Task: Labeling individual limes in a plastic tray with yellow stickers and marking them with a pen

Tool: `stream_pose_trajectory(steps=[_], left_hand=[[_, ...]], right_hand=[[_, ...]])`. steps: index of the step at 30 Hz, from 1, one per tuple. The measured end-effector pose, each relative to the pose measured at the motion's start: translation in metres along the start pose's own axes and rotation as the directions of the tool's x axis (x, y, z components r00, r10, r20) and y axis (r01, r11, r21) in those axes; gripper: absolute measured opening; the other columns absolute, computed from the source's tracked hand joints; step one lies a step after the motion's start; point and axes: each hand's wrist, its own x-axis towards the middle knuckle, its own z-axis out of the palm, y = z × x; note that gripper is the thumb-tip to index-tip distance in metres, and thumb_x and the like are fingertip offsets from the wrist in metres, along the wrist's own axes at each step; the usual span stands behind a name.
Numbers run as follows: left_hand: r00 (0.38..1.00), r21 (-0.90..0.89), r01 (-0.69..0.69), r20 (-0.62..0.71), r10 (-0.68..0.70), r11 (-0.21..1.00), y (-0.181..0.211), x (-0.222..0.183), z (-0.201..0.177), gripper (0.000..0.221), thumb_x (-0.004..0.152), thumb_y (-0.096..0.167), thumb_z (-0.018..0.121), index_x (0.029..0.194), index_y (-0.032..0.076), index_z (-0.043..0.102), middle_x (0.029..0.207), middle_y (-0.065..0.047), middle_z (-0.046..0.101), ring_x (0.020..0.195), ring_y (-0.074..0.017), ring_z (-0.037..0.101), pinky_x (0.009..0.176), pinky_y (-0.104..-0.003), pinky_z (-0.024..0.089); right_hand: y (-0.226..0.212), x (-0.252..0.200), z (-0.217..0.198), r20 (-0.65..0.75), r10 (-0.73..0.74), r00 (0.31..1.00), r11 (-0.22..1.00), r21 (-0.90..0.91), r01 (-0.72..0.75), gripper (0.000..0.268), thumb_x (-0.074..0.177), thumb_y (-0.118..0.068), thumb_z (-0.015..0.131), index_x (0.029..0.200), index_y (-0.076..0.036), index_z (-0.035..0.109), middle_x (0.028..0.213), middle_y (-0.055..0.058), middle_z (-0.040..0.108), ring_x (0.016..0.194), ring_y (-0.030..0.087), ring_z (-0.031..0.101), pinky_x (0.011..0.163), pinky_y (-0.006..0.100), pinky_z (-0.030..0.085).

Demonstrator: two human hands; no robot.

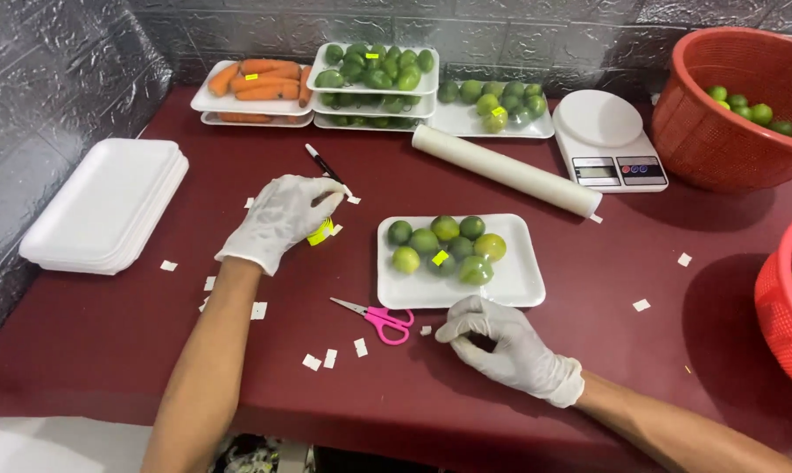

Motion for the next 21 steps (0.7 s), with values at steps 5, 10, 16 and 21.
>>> stream_pose_trajectory(steps=[5, 10, 16, 21], left_hand=[[0.993, 0.166, -0.071, -0.079, 0.085, 0.984, -0.021, 0.006, 0.015, 0.029, 0.097, 0.029, 0.051, 0.111, 0.021, 0.075, 0.088, -0.009, 0.077, 0.076, -0.0371, 0.068, 0.085, -0.048, 0.048], [0.961, 0.409, -0.122, -0.179, 0.21, 0.904, -0.067, 0.024, 0.047, 0.029, 0.1, 0.035, 0.059, 0.125, 0.028, 0.074, 0.088, -0.004, 0.07, 0.077, -0.0283, 0.066, 0.072, -0.044, 0.048], [0.999, 0.416, -0.051, 0.014, 0.05, 0.908, -0.065, 0.035, 0.06, 0.075, 0.089, 0.035, 0.074, 0.156, 0.043, 0.041, 0.11, -0.003, 0.061, 0.105, -0.0273, 0.063, 0.087, -0.044, 0.054], [0.995, 0.434, -0.097, 0.017, 0.1, 0.896, -0.077, 0.049, 0.062, 0.071, 0.063, 0.035, 0.096, 0.128, 0.044, 0.067, 0.126, 0.002, 0.046, 0.117, -0.027, 0.053, 0.09, -0.043, 0.052]], right_hand=[[-0.005, 0.007, 0.002, -0.067, -0.077, 0.995, 0.991, -0.116, 0.069, 0.035, 0.084, 0.011, 0.056, 0.1, -0.014, 0.075, 0.101, 0.003, 0.065, 0.089, 0.016, 0.068, 0.083, 0.027, 0.056], [-0.01, 0.008, 0.004, -0.057, -0.08, 0.995, 0.983, -0.172, 0.069, 0.034, 0.085, 0.009, 0.057, 0.101, -0.014, 0.076, 0.099, 0.0, 0.068, 0.088, 0.014, 0.067, 0.08, 0.026, 0.056], [0.003, 0.003, 0.001, -0.167, 0.014, 0.986, 0.978, -0.201, -0.048, 0.021, 0.085, 0.0, 0.068, 0.094, -0.013, 0.082, 0.098, 0.008, 0.075, 0.083, 0.026, 0.077, 0.076, 0.037, 0.061], [-0.006, 0.01, -0.016, -0.245, -0.012, 0.97, 0.977, -0.208, -0.04, 0.021, 0.085, 0.0, 0.068, 0.093, -0.012, 0.083, 0.098, 0.008, 0.076, 0.083, 0.025, 0.077, 0.078, 0.035, 0.06]])
